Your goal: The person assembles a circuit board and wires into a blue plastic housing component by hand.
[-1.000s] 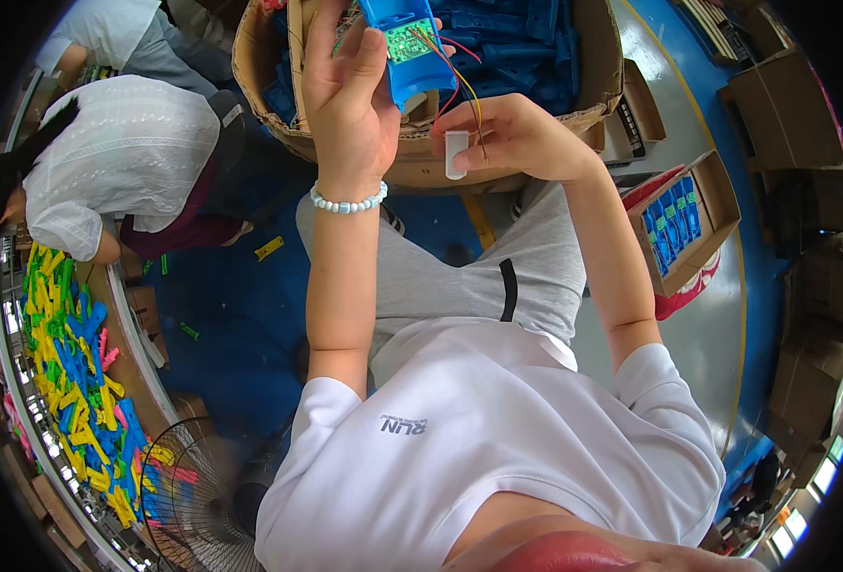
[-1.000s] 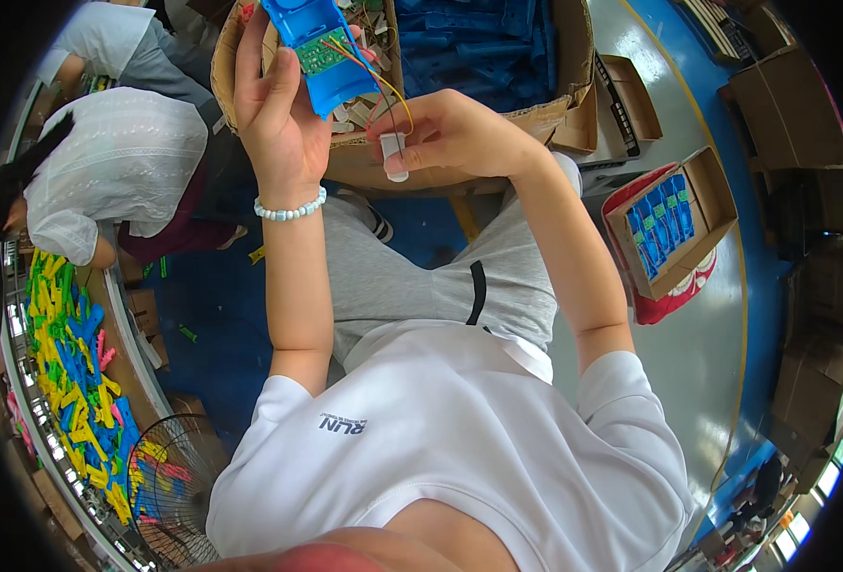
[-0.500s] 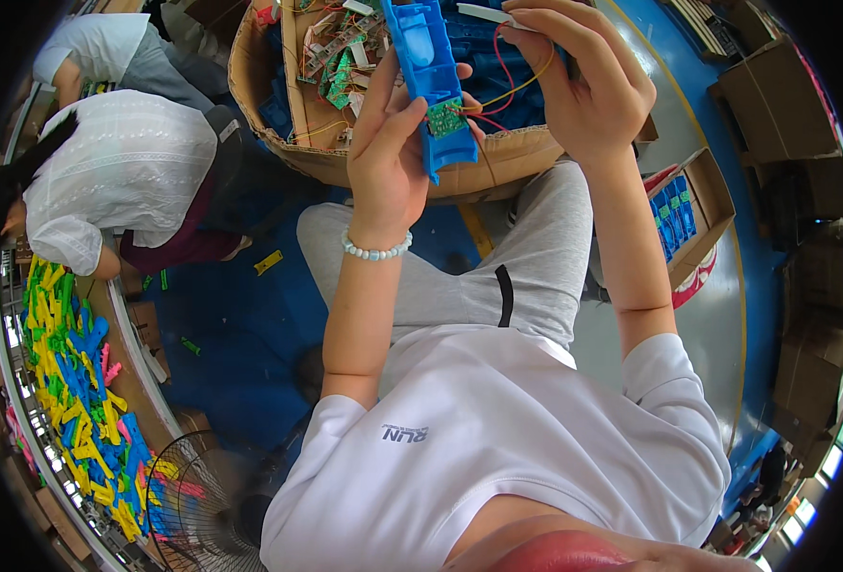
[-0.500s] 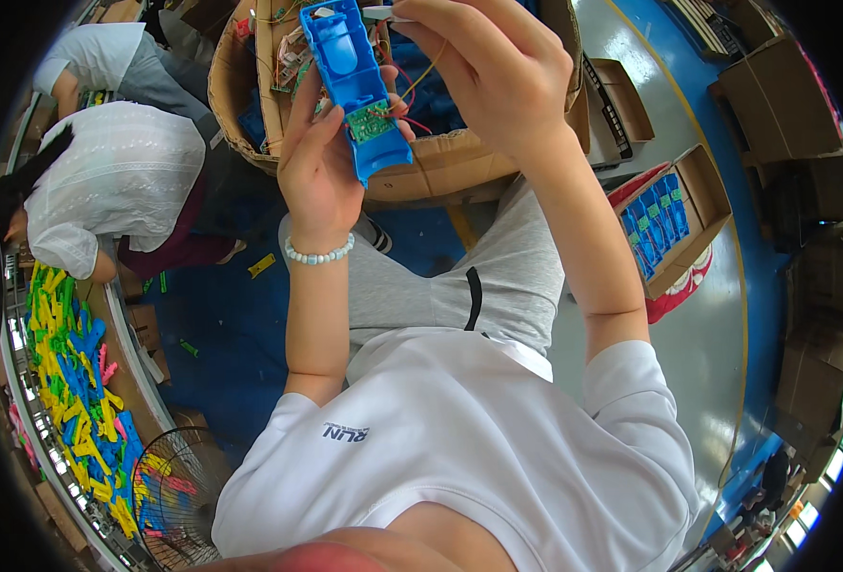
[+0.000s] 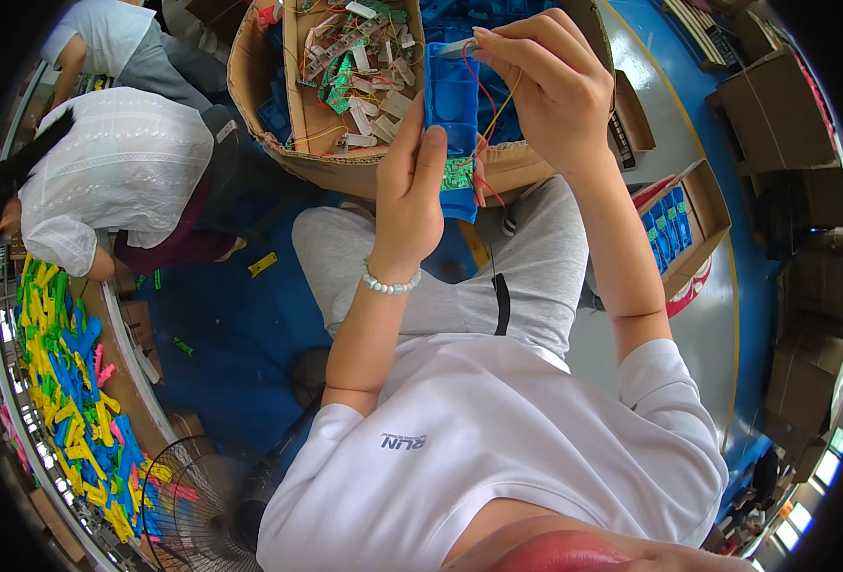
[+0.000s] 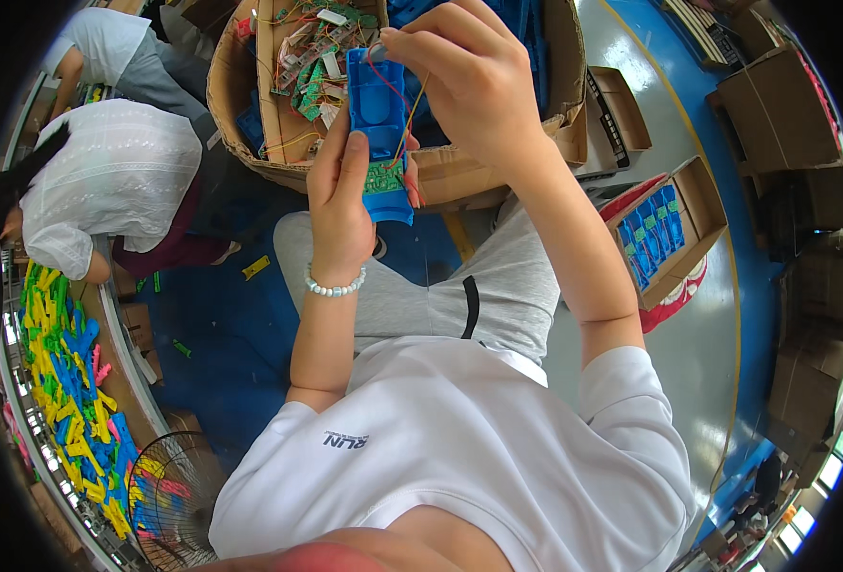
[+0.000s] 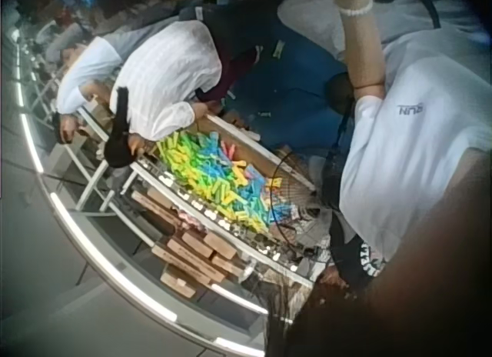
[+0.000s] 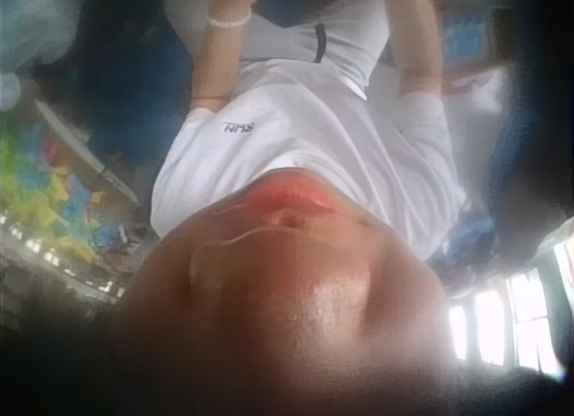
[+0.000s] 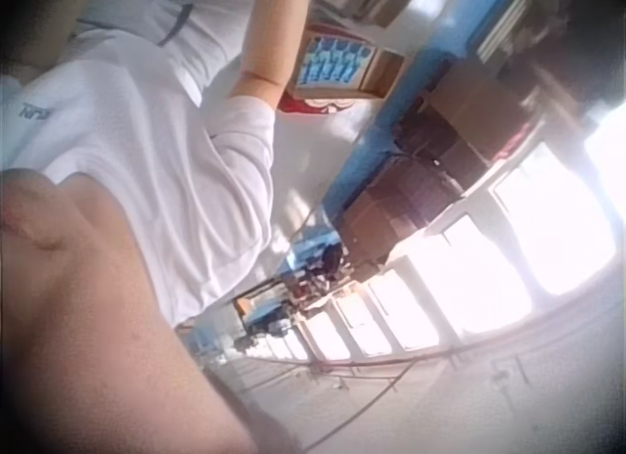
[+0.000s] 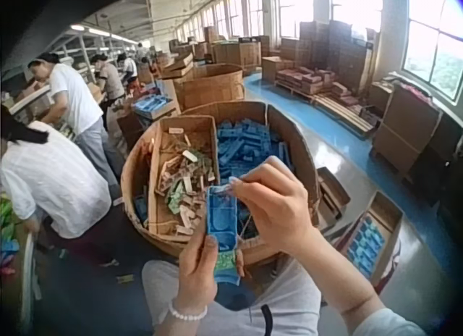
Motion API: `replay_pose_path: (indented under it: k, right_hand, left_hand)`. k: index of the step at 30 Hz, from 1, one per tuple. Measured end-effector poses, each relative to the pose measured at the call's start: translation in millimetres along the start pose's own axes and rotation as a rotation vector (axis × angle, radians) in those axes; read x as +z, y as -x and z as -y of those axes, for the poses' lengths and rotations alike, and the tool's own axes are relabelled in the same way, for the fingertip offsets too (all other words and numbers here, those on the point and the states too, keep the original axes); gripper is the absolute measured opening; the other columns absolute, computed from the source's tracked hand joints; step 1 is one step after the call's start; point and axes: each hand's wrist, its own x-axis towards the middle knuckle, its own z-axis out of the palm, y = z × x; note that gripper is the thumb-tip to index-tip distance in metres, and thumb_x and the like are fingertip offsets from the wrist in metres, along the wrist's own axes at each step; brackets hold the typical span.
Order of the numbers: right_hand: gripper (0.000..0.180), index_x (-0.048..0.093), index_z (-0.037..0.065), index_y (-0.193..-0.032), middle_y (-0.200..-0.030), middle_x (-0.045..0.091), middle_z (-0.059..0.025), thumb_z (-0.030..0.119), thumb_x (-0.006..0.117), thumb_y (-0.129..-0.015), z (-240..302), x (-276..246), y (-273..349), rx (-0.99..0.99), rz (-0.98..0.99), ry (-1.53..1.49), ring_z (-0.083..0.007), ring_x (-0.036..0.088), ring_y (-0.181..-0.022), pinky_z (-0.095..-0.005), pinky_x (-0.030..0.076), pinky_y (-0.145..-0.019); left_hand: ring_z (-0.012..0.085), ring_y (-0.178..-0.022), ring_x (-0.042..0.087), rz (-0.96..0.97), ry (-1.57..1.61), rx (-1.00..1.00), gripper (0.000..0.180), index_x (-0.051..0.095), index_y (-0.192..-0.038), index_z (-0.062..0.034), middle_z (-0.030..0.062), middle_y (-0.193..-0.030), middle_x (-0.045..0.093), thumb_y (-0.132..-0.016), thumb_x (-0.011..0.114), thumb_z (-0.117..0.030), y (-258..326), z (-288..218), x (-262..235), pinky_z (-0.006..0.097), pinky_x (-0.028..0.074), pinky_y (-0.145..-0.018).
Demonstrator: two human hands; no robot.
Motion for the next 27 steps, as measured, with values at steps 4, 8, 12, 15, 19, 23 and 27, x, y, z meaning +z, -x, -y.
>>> replay_pose_path:
  k: [4,8,12,15,19,23,27]
  right_hand:
    - [0.015,0.068,-0.002,-0.091,-0.081,0.061,-0.0098,-0.001,0.074,-0.077,-9.3,-2.5,-7.1,-0.127,0.09,-0.128,-0.0235,0.058,-0.072,-0.0319,0.048,-0.06]
    - [0.016,0.069,-0.001,-0.089,-0.077,0.058,-0.009,-0.001,0.075,-0.074,-7.0,-0.3,-3.4,-0.139,0.149,-0.151,-0.0233,0.054,-0.067,-0.0332,0.044,-0.057]
    - [0.014,0.072,0.0,-0.089,-0.081,0.059,-0.0096,-0.002,0.073,-0.076,-12.5,5.9,3.4,0.058,0.131,-0.341,-0.0241,0.056,-0.073,-0.0335,0.046,-0.06]
    - [0.023,0.071,-0.002,-0.103,-0.089,0.062,-0.0119,-0.003,0.07,-0.079,-3.6,1.2,2.7,0.114,0.313,-0.288,-0.0293,0.059,-0.084,-0.0349,0.049,-0.068]
    - [0.029,0.067,0.001,-0.118,-0.108,0.069,-0.0116,-0.002,0.059,-0.09,-10.0,16.0,27.9,0.338,0.265,-0.612,-0.0215,0.065,-0.103,-0.0305,0.052,-0.088]
    - [0.041,0.056,-0.006,-0.13,-0.129,0.061,-0.0179,-0.001,0.05,-0.09,-25.0,21.4,57.5,0.625,0.235,-1.094,-0.0258,0.058,-0.121,-0.037,0.045,-0.104]
    - [0.039,0.061,-0.005,-0.125,-0.123,0.065,-0.0155,-0.009,0.055,-0.086,-14.0,34.6,75.2,0.787,0.207,-1.027,-0.0217,0.06,-0.117,-0.033,0.046,-0.102]
  left_hand:
    - [0.0139,-0.063,0.062,-0.031,-0.2,-0.033,0.041,0.044,-0.138,0.0015,0.0139,-0.094,0.065,-0.106,0.039,-0.022,2.8,2.1,-6.4,0.028,0.054,-0.052]
    - [0.0148,-0.063,0.062,-0.052,-0.265,-0.068,0.042,0.042,-0.141,0.0014,0.0146,-0.094,0.065,-0.106,0.039,-0.022,8.4,2.2,-7.8,0.028,0.053,-0.051]
    - [0.0165,-0.062,0.063,-0.025,0.02,-0.13,0.041,0.043,-0.139,0.001,0.0152,-0.093,0.065,-0.105,0.041,-0.022,10.2,-3.3,-5.7,0.029,0.054,-0.051]
    - [0.0188,-0.061,0.064,-0.039,0.223,-0.179,0.038,0.047,-0.133,0.0012,0.0159,-0.093,0.066,-0.105,0.042,-0.024,11.7,3.8,-6.2,0.03,0.054,-0.051]
    - [0.0255,-0.064,0.062,-0.105,0.41,-0.237,0.036,0.051,-0.125,0.0024,0.0241,-0.099,0.063,-0.104,0.042,-0.026,13.7,11.4,-6.2,0.035,0.051,-0.048]
    - [0.0253,-0.063,0.062,-0.09,0.468,-0.249,0.036,0.05,-0.124,0.0016,0.0241,-0.099,0.062,-0.105,0.04,-0.027,20.0,24.3,0.7,0.033,0.051,-0.048]
    - [0.025,-0.06,0.061,-0.079,0.489,-0.232,0.036,0.048,-0.125,0.0014,0.0236,-0.098,0.062,-0.105,0.039,-0.028,24.0,22.3,6.4,0.033,0.051,-0.048]
